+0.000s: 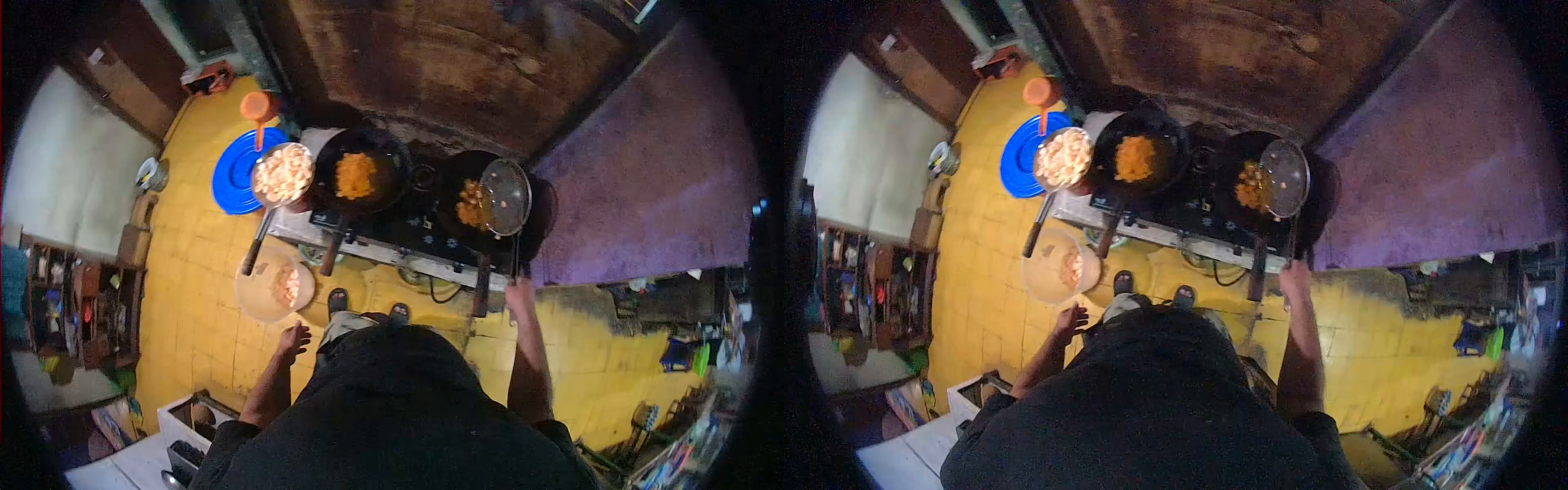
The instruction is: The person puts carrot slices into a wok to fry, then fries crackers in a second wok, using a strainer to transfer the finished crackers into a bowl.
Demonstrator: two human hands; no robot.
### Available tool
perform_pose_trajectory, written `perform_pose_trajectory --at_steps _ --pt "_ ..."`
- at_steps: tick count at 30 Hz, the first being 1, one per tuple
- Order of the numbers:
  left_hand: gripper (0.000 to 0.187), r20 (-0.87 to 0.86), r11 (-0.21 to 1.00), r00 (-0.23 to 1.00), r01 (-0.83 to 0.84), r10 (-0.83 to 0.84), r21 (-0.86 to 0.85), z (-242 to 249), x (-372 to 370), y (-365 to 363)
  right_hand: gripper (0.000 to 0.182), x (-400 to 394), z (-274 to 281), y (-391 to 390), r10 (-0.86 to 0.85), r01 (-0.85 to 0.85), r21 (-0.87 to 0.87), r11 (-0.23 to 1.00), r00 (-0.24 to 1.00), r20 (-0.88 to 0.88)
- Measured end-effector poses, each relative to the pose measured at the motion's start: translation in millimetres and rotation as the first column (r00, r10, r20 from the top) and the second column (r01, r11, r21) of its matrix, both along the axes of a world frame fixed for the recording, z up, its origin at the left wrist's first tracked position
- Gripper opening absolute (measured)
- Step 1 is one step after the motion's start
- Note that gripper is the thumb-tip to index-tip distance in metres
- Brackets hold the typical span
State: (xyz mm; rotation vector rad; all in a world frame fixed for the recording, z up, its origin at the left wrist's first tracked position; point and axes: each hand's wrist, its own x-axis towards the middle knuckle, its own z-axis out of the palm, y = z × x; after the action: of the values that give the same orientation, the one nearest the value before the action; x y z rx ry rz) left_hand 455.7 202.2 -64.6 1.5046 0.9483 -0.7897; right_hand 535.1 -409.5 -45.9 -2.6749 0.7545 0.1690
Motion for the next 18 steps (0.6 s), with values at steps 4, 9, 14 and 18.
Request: perform_pose_trajectory --at_steps 4,9,14,18 --pt "0.056 -0.034 0.999 0.999 0.027 -0.026 0.035 9 -3 -4 0.028 14 42 4 -0.081 0.083 0.046 0.995 0.995 -0.057" --pt "0.057 -0.038 1.0 0.999 0.014 -0.013 0.021 5 -14 -1 0.026 26 59 26 -0.063 0.064 -0.077 0.995 0.998 0.011" --pt "0.059 -0.018 1.0 1.0 0.02 -0.02 -0.024 1 -14 1 0.025 18 52 42 -0.047 0.047 -0.047 0.998 0.999 -0.003" --pt "0.059 -0.013 1.0 1.0 0.026 -0.026 0.008 9 -7 -5 0.025 7 53 58 -0.003 0.003 -0.003 1.0 0.999 -0.049"
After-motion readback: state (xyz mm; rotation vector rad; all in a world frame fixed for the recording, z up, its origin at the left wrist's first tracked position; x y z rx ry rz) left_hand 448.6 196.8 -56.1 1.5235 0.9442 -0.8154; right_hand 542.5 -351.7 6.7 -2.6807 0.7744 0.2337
